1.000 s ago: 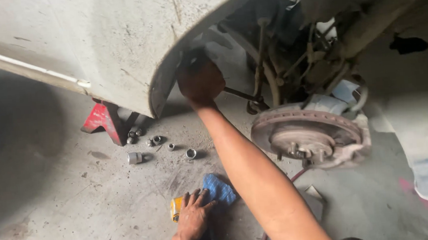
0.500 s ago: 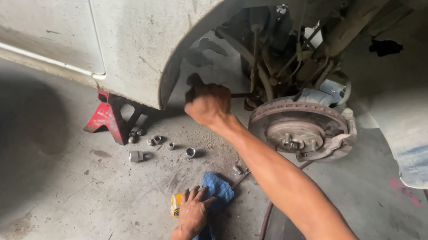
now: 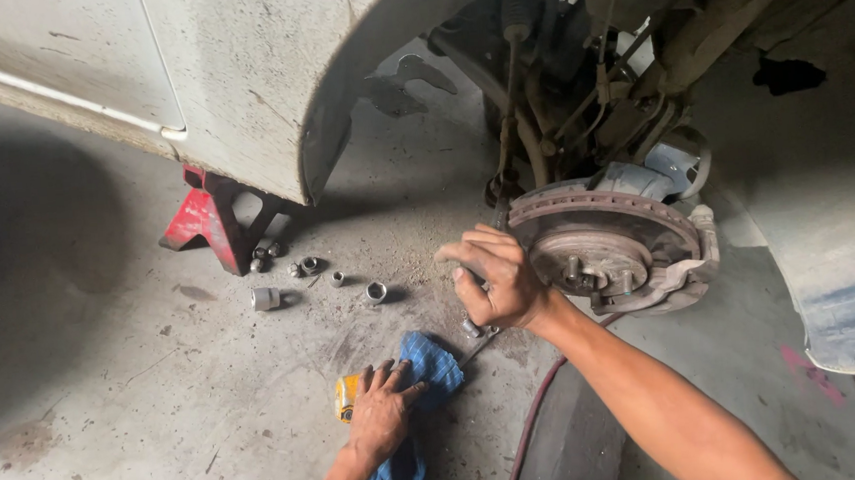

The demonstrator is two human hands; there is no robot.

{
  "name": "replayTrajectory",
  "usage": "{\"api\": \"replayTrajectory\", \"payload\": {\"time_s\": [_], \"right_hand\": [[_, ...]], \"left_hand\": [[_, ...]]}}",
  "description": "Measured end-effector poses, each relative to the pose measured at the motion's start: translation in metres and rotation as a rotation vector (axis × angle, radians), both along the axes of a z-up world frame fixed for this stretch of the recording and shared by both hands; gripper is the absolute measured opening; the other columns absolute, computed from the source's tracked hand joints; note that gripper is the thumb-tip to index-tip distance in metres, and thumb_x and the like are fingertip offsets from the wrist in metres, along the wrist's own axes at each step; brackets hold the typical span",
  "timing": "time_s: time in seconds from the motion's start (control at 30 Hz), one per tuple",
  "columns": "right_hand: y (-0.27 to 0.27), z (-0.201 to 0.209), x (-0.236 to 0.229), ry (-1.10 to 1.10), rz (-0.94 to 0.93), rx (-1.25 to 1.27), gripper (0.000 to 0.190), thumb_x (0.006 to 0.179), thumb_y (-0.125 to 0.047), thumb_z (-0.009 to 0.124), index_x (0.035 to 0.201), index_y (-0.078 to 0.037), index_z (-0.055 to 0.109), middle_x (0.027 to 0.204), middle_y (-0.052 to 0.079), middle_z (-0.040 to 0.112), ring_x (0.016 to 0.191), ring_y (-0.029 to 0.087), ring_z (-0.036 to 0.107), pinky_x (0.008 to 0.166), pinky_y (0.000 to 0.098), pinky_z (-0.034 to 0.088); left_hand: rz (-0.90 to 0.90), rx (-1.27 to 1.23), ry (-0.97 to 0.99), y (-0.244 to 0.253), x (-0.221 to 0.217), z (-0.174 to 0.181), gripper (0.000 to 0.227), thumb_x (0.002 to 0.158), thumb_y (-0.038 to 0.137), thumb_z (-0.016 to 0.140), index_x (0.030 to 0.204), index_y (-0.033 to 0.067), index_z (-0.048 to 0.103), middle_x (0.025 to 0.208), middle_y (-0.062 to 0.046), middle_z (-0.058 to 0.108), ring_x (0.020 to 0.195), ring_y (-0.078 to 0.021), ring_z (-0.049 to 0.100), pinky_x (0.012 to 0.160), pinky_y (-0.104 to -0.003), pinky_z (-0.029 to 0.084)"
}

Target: Replacing or repairing components of a vehicle's brake and wheel hub assembly.

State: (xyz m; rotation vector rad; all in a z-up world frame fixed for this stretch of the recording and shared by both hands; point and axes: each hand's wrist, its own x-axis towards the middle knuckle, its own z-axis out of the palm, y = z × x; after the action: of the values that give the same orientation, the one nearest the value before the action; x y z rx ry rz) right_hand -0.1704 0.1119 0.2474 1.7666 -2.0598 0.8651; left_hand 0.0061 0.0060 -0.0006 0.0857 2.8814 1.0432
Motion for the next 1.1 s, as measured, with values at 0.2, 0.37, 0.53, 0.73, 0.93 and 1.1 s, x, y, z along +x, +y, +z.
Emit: {"api": "replayTrajectory", "payload": {"time_s": [0.2, 0.37, 0.53, 0.73, 0.93, 1.1], "right_hand": [[-0.039, -0.015, -0.007, -0.211, -0.288, -0.093, 0.023, 0.081, 0.002, 0.056, 0.097, 0.002, 0.072, 0.065, 0.011, 0.068, 0.051, 0.020, 0.061, 0.049, 0.0339, 0.049], [-0.039, -0.010, 0.005, 0.015, -0.193, -0.098, 0.019, 0.084, 0.000, 0.055, 0.095, -0.003, 0.071, 0.082, 0.012, 0.073, 0.073, 0.026, 0.070, 0.073, 0.0378, 0.054], [-0.047, 0.000, 0.012, -0.048, -0.225, -0.159, 0.027, 0.093, -0.005, 0.055, 0.110, -0.008, 0.075, 0.096, 0.008, 0.077, 0.083, 0.023, 0.073, 0.080, 0.0340, 0.052], [-0.055, 0.021, 0.023, -0.427, -0.309, -0.232, 0.020, 0.094, -0.026, 0.068, 0.095, -0.009, 0.079, 0.072, 0.005, 0.074, 0.062, 0.018, 0.068, 0.063, 0.0293, 0.047], [-0.070, 0.009, 0.015, -0.602, -0.616, -0.155, 0.027, 0.095, -0.031, 0.067, 0.083, -0.008, 0.075, 0.065, 0.007, 0.071, 0.054, 0.018, 0.066, 0.053, 0.0295, 0.047], [-0.080, -0.019, 0.004, -0.516, -0.673, -0.318, 0.022, 0.098, -0.028, 0.063, 0.095, -0.008, 0.073, 0.076, 0.010, 0.074, 0.064, 0.025, 0.074, 0.060, 0.0364, 0.055]], "left_hand": [[-0.001, -0.045, -0.034, 0.004, -0.002, 0.000, 0.048, 0.084, 0.010, 0.062, 0.127, 0.0292, 0.071, 0.153, -0.009, 0.046, 0.146, -0.0329, 0.030, 0.120, -0.056, 0.017], [-0.004, -0.041, -0.027, 0.004, 0.000, -0.004, 0.043, 0.087, 0.014, 0.063, 0.127, 0.0287, 0.071, 0.152, -0.009, 0.047, 0.145, -0.0339, 0.031, 0.121, -0.056, 0.017], [-0.047, -0.062, -0.084, 0.001, -0.003, 0.001, 0.047, 0.085, 0.019, 0.067, 0.130, 0.0309, 0.069, 0.154, -0.008, 0.045, 0.146, -0.0329, 0.032, 0.120, -0.057, 0.018], [-0.181, -0.051, -0.237, -0.018, -0.024, 0.013, 0.047, 0.085, 0.027, 0.071, 0.131, 0.0361, 0.067, 0.151, -0.003, 0.050, 0.142, -0.0258, 0.041, 0.115, -0.052, 0.032], [-0.114, -0.016, -0.179, -0.009, -0.034, -0.001, 0.032, 0.089, 0.021, 0.065, 0.117, 0.0338, 0.074, 0.135, 0.001, 0.068, 0.122, -0.0263, 0.065, 0.104, -0.049, 0.047], [-0.114, -0.078, -0.136, -0.004, -0.040, 0.007, 0.050, 0.074, 0.013, 0.071, 0.119, 0.0350, 0.072, 0.130, -0.009, 0.064, 0.116, -0.0318, 0.062, 0.094, -0.055, 0.045]]}}
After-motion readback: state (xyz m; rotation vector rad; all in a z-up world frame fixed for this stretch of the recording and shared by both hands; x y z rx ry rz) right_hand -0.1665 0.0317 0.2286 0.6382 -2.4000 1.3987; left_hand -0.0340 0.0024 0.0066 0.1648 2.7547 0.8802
